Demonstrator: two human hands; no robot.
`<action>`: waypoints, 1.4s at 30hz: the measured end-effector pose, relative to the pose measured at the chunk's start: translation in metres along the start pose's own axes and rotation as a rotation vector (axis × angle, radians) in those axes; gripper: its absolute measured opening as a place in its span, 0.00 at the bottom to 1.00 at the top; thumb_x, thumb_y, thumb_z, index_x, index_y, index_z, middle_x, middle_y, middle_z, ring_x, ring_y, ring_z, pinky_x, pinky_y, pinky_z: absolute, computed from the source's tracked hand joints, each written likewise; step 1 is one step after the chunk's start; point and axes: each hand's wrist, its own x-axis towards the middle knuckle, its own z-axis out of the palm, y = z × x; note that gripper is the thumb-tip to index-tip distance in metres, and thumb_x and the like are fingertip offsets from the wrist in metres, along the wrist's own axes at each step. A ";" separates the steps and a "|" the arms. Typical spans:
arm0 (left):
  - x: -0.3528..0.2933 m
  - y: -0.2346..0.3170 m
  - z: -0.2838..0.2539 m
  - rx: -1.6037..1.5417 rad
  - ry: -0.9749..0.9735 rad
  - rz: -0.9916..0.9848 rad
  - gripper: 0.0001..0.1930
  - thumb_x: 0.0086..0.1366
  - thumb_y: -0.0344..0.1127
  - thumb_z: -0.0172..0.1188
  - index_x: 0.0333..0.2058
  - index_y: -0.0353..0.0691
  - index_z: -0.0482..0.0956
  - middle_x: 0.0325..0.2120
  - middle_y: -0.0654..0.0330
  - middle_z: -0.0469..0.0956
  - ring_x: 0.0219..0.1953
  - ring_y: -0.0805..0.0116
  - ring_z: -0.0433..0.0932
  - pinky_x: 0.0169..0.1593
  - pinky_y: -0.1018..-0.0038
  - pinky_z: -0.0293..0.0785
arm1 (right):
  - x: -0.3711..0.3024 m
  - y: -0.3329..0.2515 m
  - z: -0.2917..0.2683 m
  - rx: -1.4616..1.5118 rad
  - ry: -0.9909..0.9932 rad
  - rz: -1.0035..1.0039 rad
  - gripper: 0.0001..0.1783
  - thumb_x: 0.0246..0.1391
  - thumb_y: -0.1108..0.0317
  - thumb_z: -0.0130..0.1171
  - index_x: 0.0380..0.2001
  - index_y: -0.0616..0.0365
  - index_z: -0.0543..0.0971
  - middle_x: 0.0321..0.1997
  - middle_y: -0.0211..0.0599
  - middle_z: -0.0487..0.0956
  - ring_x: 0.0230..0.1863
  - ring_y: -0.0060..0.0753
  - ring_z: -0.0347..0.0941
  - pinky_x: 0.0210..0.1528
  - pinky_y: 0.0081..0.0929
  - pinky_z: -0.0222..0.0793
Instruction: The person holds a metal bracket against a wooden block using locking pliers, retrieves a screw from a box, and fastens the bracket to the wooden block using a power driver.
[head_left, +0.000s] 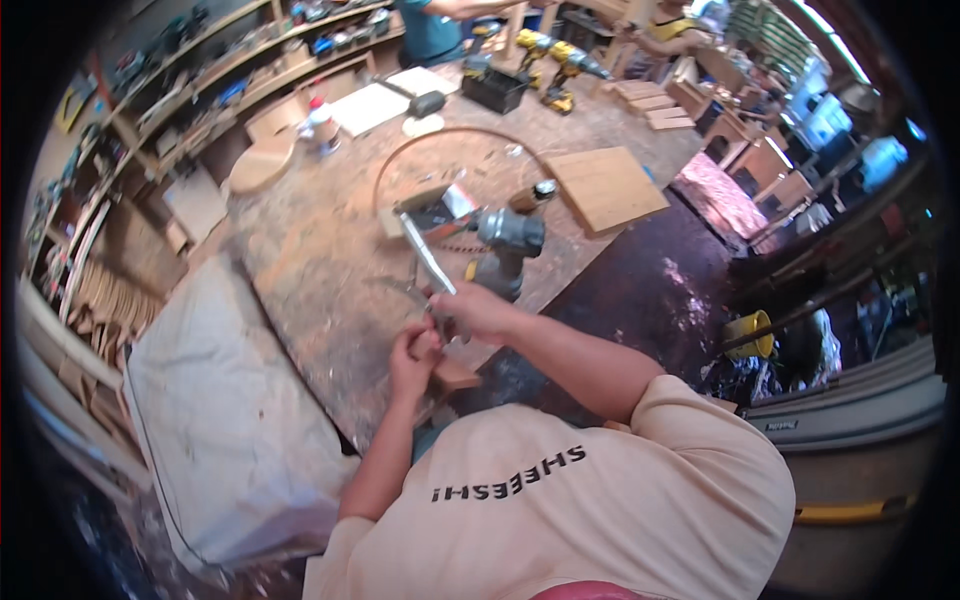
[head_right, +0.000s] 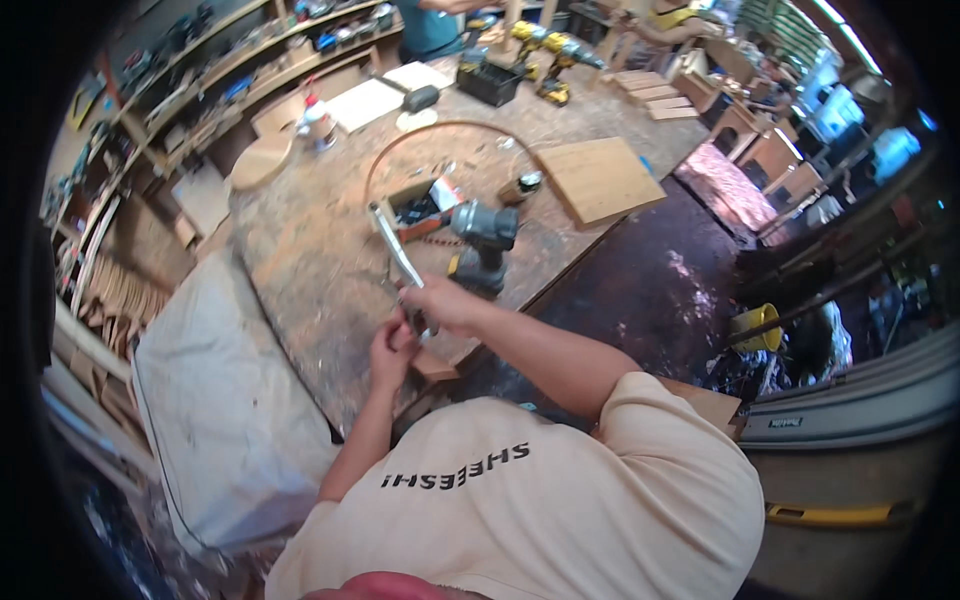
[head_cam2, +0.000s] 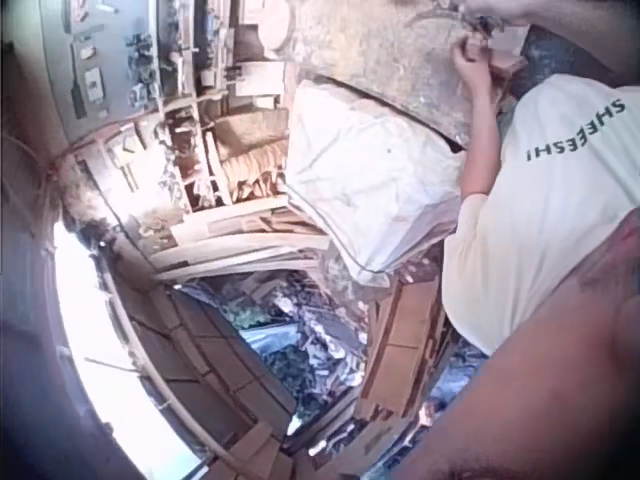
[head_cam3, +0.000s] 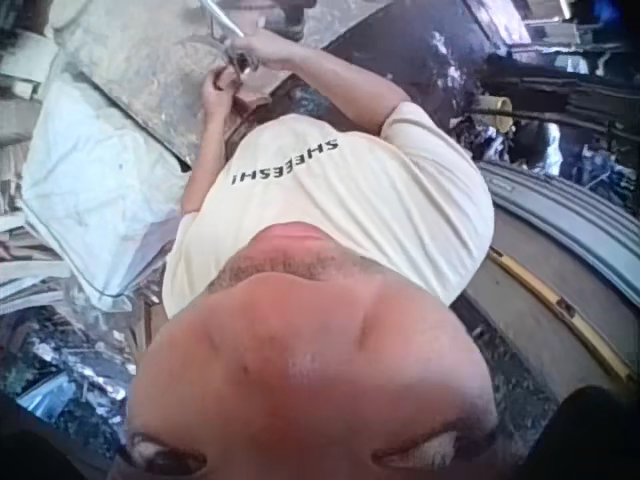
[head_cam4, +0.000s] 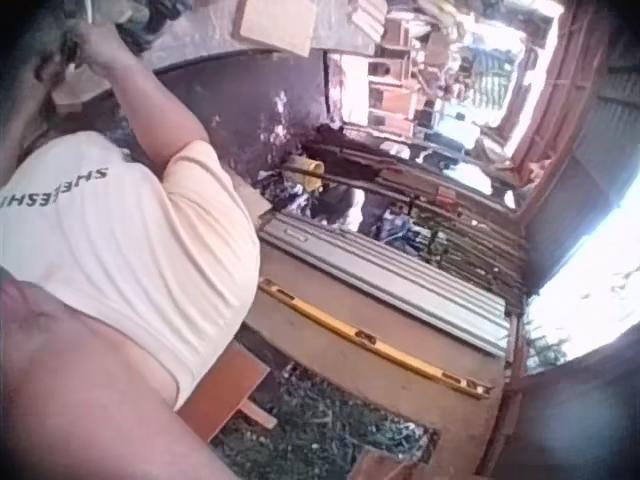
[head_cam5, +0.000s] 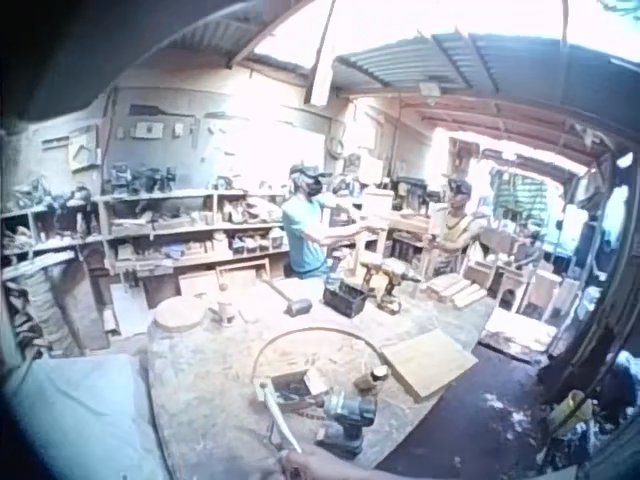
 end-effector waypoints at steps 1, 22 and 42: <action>0.013 -0.026 -0.025 0.193 0.067 0.135 0.22 0.51 0.33 0.70 0.44 0.36 0.75 0.47 0.50 0.74 0.54 0.55 0.72 0.58 0.65 0.67 | -0.001 -0.009 0.013 -0.060 -0.062 -0.026 0.21 0.62 0.64 0.47 0.56 0.62 0.64 0.35 0.37 0.76 0.29 0.32 0.77 0.30 0.28 0.70; 0.086 -0.010 -0.075 0.888 -0.602 0.315 0.16 0.52 0.43 0.68 0.40 0.48 0.83 0.47 0.51 0.77 0.58 0.51 0.67 0.64 0.53 0.54 | 0.008 0.005 0.033 -0.193 -0.089 -0.067 0.25 0.60 0.70 0.46 0.59 0.65 0.60 0.37 0.36 0.77 0.36 0.26 0.76 0.35 0.26 0.72; 0.036 0.066 -0.083 0.485 0.115 0.673 0.45 0.46 0.35 0.74 0.62 0.41 0.58 0.64 0.40 0.53 0.67 0.45 0.53 0.66 0.50 0.52 | 0.001 -0.010 0.044 0.254 -0.081 -0.018 0.22 0.62 0.69 0.43 0.59 0.61 0.60 0.42 0.44 0.78 0.41 0.38 0.78 0.32 0.30 0.76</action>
